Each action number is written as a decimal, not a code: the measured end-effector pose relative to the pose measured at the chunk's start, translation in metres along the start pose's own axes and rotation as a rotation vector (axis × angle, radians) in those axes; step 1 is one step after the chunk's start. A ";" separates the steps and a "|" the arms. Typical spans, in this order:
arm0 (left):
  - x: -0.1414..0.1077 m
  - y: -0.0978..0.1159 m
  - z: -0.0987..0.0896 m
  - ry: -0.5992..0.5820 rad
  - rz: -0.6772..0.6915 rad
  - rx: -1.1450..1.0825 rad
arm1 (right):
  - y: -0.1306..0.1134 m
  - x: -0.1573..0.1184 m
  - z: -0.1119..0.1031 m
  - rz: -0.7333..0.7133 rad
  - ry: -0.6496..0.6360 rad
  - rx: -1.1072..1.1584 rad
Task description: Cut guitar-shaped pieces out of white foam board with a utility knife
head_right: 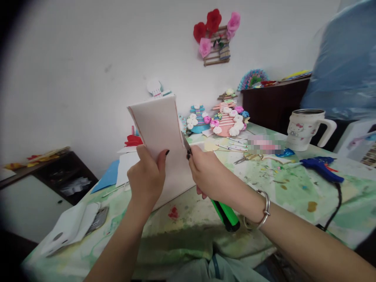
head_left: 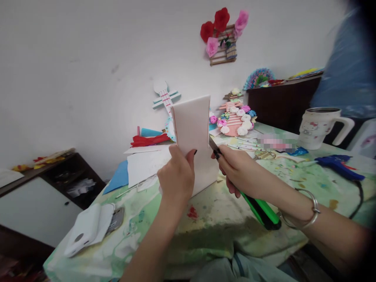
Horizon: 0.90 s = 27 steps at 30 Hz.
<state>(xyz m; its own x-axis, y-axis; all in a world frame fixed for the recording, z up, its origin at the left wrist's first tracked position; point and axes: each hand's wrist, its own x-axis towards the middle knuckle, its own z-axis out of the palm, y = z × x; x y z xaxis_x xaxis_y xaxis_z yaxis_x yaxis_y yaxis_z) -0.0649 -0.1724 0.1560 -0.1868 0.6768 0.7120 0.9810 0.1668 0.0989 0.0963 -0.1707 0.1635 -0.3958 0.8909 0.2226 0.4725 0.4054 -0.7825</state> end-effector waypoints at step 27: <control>-0.004 -0.001 0.003 0.017 0.012 -0.070 | 0.001 0.008 -0.006 -0.029 -0.048 -0.135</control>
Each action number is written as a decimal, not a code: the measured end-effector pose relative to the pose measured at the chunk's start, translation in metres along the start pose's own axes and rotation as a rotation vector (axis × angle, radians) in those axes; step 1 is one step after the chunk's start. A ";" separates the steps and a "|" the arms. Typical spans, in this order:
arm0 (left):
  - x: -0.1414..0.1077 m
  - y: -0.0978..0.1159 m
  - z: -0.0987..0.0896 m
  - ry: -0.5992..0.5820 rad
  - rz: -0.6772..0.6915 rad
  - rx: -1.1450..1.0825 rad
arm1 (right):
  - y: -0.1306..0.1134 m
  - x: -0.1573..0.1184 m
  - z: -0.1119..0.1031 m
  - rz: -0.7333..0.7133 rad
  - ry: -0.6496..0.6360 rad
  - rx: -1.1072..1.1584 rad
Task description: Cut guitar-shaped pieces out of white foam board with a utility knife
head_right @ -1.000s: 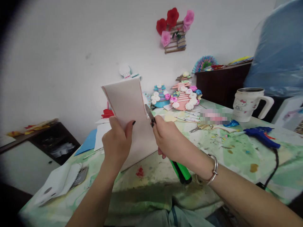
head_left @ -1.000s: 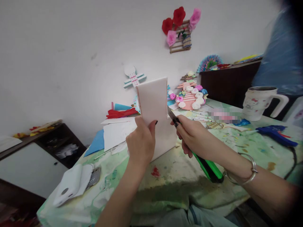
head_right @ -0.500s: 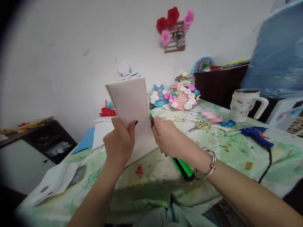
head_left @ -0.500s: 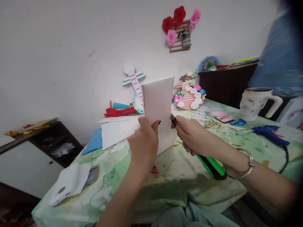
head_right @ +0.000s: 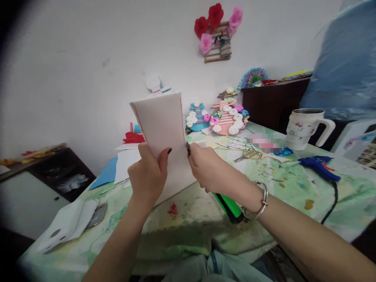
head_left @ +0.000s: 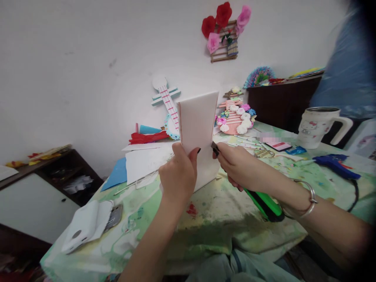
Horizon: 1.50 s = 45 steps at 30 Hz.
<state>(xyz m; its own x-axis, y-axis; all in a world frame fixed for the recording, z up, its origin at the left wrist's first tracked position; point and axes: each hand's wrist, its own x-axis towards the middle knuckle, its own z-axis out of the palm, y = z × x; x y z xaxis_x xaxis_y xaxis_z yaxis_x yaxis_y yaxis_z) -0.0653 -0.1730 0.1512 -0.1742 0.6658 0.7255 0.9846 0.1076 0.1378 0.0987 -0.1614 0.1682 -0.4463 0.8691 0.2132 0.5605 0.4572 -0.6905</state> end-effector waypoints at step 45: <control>0.009 -0.107 0.075 -0.213 -0.404 -1.196 | 0.145 -0.064 0.054 0.149 0.123 -0.125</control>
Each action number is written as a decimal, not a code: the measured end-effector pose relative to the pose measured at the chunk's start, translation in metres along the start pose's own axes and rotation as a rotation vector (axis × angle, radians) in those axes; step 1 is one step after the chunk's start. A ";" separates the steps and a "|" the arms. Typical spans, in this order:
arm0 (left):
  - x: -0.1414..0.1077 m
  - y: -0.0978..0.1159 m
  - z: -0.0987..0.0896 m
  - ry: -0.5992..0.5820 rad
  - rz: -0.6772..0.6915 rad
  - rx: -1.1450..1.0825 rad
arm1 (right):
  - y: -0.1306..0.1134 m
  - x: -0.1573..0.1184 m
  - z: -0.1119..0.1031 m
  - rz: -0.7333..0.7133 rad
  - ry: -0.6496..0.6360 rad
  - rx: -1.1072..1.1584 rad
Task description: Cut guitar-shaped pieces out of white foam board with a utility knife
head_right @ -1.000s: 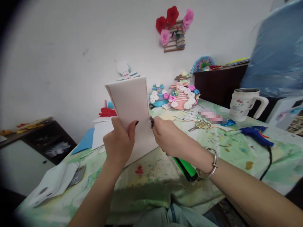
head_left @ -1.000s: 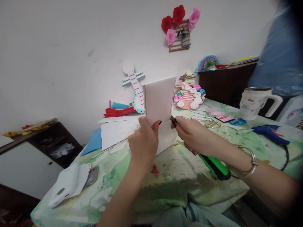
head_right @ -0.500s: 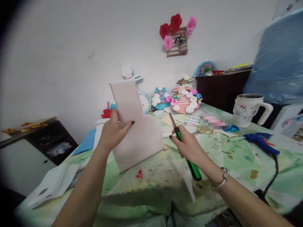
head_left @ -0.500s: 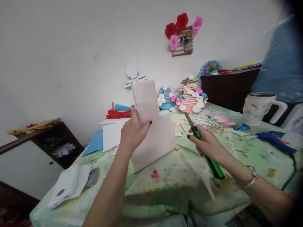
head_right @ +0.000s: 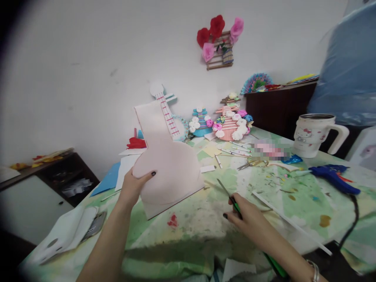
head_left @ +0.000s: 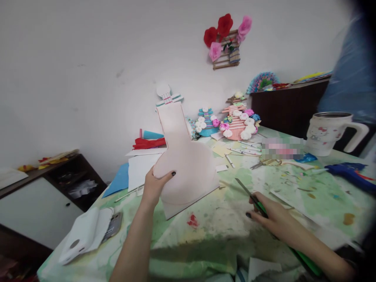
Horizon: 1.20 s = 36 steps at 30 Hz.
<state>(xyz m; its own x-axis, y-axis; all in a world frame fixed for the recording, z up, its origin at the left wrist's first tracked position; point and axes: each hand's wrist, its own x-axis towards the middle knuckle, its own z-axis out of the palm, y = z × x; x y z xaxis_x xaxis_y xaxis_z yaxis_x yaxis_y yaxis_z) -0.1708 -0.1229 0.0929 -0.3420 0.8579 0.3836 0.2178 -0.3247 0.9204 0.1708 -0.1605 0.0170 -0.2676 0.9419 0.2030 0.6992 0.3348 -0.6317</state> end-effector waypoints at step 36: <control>-0.075 -0.009 0.066 -0.080 -0.010 0.224 | -0.095 -0.014 -0.062 -0.015 0.199 0.628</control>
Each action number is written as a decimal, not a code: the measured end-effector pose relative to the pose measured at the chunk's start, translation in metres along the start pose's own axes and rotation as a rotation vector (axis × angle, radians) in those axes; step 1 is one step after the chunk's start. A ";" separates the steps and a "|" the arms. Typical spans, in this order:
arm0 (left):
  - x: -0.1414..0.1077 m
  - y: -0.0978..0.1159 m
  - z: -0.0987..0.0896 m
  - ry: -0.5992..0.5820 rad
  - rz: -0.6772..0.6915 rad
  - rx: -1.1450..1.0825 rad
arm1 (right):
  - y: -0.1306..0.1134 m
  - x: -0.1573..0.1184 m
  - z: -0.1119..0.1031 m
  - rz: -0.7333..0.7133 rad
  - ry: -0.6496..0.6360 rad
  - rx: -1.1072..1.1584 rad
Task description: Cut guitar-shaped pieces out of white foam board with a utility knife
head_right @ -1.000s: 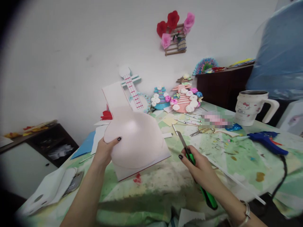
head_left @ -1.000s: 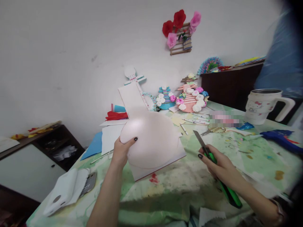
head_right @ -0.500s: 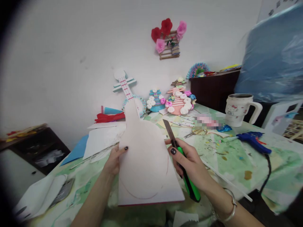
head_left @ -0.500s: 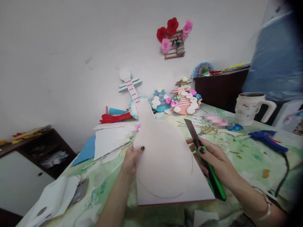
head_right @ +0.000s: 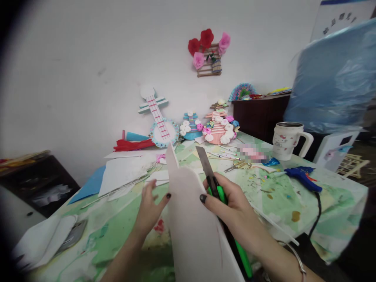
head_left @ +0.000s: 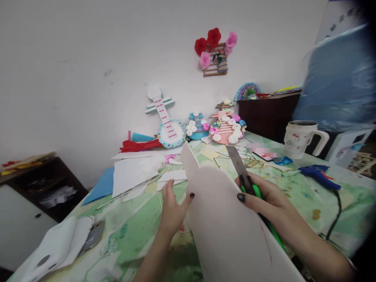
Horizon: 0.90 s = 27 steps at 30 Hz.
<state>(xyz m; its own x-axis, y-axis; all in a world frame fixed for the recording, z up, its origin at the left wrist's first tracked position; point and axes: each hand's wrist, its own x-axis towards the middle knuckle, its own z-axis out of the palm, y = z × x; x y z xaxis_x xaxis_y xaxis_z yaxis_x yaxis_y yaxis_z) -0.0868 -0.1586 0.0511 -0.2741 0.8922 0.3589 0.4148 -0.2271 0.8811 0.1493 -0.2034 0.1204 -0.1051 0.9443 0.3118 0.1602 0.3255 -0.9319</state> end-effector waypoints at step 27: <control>-0.019 0.061 0.023 -0.174 0.522 -0.256 | -0.013 -0.032 0.010 -0.605 -0.349 -0.818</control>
<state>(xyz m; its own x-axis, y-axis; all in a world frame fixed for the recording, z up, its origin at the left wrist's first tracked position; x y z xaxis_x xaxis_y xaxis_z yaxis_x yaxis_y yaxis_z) -0.0363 -0.1805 0.0909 0.0644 0.6834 0.7272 0.2278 -0.7195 0.6560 0.1410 -0.2380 0.1211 -0.6408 0.5920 0.4887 0.5820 0.7898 -0.1937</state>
